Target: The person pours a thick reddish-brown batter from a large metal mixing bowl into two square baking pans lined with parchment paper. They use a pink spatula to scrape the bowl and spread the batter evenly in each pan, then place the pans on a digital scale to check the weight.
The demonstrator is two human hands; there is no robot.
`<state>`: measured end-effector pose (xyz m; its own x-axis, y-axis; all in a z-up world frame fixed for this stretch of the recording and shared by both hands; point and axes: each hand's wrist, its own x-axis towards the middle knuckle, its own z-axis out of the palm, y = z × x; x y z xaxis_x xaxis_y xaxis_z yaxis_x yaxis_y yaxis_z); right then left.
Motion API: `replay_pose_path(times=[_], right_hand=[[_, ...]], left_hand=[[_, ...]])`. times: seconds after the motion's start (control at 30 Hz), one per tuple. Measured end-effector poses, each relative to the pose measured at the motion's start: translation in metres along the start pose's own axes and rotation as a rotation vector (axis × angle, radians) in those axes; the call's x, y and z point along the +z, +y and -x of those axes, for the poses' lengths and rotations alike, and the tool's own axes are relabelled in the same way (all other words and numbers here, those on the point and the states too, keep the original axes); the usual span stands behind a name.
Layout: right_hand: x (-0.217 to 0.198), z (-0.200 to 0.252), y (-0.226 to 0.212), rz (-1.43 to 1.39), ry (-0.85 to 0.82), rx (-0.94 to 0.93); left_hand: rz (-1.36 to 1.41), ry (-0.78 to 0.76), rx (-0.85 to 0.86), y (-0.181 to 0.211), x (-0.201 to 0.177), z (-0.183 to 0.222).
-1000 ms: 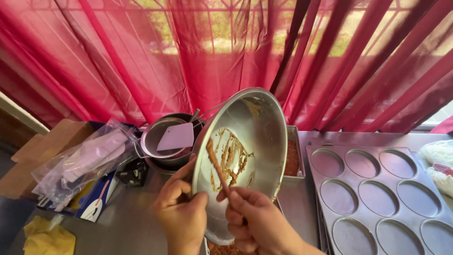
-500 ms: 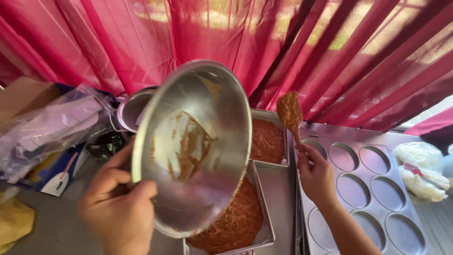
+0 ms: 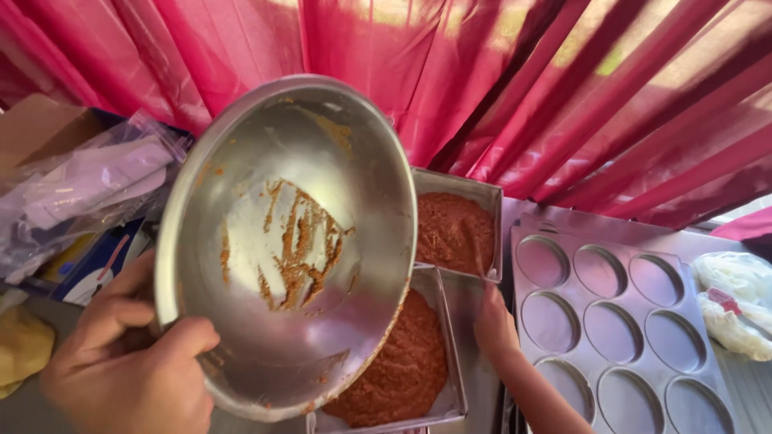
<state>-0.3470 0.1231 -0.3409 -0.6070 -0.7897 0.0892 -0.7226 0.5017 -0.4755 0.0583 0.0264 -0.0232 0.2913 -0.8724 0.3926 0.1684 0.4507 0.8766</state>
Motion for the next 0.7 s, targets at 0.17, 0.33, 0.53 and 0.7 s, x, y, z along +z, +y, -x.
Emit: replay_pose_path(times=[0.17, 0.33, 0.53, 0.7], right_hand=[[-0.024, 0.009, -0.016, -0.086, -0.009, 0.025], [-0.032, 0.013, -0.022, -0.05, 0.07, -0.029], [-0.016, 0.011, 0.004, -0.085, 0.053, -0.086], [0.004, -0.001, 0.029, -0.002, -0.001, -0.061]], left_hand=[[-0.018, 0.005, -0.021, -0.006, 0.003, 0.007], [0.006, -0.055, -0.043, -0.015, 0.01, 0.005], [-0.023, -0.068, -0.08, 0.002, 0.02, 0.004], [0.009, -0.076, -0.087, 0.002, 0.02, 0.004]])
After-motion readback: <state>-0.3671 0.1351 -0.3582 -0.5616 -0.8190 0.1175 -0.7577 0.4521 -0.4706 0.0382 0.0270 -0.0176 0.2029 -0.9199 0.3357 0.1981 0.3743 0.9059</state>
